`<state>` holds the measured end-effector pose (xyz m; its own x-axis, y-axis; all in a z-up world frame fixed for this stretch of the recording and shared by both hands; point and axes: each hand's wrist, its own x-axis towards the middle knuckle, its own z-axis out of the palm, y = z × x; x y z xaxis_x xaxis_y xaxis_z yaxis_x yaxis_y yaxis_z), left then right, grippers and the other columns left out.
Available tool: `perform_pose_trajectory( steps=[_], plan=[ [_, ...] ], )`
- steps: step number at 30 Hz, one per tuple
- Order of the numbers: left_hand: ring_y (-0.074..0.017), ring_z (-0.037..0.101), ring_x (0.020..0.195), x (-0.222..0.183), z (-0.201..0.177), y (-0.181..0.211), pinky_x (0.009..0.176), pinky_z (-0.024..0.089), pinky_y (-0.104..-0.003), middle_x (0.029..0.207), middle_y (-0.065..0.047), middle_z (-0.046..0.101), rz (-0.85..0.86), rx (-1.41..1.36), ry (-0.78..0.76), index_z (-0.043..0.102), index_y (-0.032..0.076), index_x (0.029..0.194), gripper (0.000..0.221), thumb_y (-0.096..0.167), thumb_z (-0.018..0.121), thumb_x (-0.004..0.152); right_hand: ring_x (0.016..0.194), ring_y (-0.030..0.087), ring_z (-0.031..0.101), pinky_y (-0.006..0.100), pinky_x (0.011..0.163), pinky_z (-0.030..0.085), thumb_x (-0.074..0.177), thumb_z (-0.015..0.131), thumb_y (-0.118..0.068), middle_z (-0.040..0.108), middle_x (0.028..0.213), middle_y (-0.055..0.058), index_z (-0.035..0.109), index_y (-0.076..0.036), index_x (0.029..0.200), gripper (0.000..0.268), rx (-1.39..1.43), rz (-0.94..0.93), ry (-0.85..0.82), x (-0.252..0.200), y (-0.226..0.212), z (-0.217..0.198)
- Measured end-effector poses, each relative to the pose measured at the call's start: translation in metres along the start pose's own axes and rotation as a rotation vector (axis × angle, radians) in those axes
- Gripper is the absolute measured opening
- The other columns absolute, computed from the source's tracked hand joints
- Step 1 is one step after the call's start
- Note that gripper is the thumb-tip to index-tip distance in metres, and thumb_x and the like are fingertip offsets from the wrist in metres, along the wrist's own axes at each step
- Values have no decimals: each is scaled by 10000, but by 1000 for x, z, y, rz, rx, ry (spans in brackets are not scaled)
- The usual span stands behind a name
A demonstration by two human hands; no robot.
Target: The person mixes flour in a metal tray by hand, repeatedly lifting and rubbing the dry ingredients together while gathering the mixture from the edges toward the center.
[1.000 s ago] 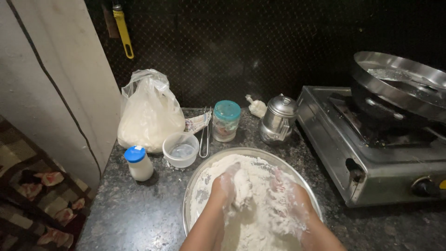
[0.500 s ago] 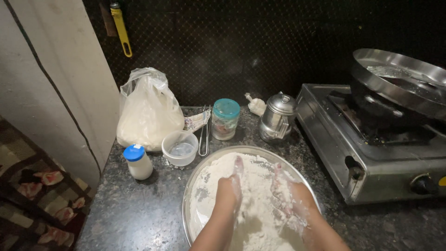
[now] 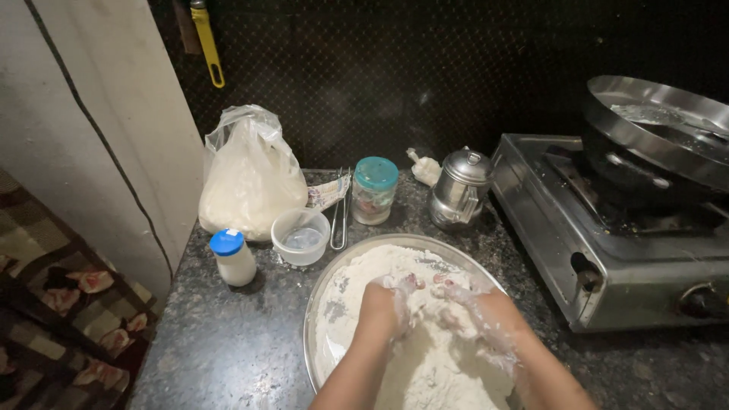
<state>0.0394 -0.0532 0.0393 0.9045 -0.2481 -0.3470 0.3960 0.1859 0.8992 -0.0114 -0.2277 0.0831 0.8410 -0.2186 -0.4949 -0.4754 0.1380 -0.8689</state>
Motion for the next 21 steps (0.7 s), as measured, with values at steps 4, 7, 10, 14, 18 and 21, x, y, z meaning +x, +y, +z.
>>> perform_pose_trajectory(
  steps=[4,7,10,14,18,21],
  plan=[
    [-280,576,548,-30,7,18,522,456,-437,659,-179,638,80,199,194,705,-50,895,392,339,680,939,656,261,646,387,537,476,914,692,-268,749,845,205,747,49,1098,370,-466,-83,269,7,6,-3],
    [-325,663,607,-34,7,15,572,506,-449,688,-218,671,115,360,253,682,-78,877,427,344,648,940,692,284,673,431,601,495,896,628,-196,752,849,204,722,-5,1139,323,-468,-152,339,7,14,-2],
    [-388,693,707,-46,11,18,651,514,-478,753,-245,679,118,508,296,675,-66,873,391,320,637,923,776,273,707,427,697,532,894,593,-214,767,872,177,715,-1,1152,356,-487,-296,405,33,36,-15],
    [-453,656,911,-59,15,18,811,485,-533,888,-259,689,118,697,385,691,-25,890,337,308,649,908,839,303,720,434,785,539,950,532,-257,767,955,191,716,13,1227,428,-587,-270,430,43,46,-19],
    [-435,694,957,-78,15,16,886,499,-525,929,-267,714,86,670,368,701,-53,913,345,276,602,935,1046,198,688,342,911,511,938,538,-378,710,1214,62,622,-73,1337,509,-59,-330,150,-13,29,26],
    [-470,602,1122,-71,11,-19,1002,431,-514,1087,-320,668,301,723,526,672,-69,1084,364,263,586,963,1054,467,648,499,865,512,987,538,-395,665,1222,304,691,3,1359,566,13,-113,226,-28,39,45]
  ],
)
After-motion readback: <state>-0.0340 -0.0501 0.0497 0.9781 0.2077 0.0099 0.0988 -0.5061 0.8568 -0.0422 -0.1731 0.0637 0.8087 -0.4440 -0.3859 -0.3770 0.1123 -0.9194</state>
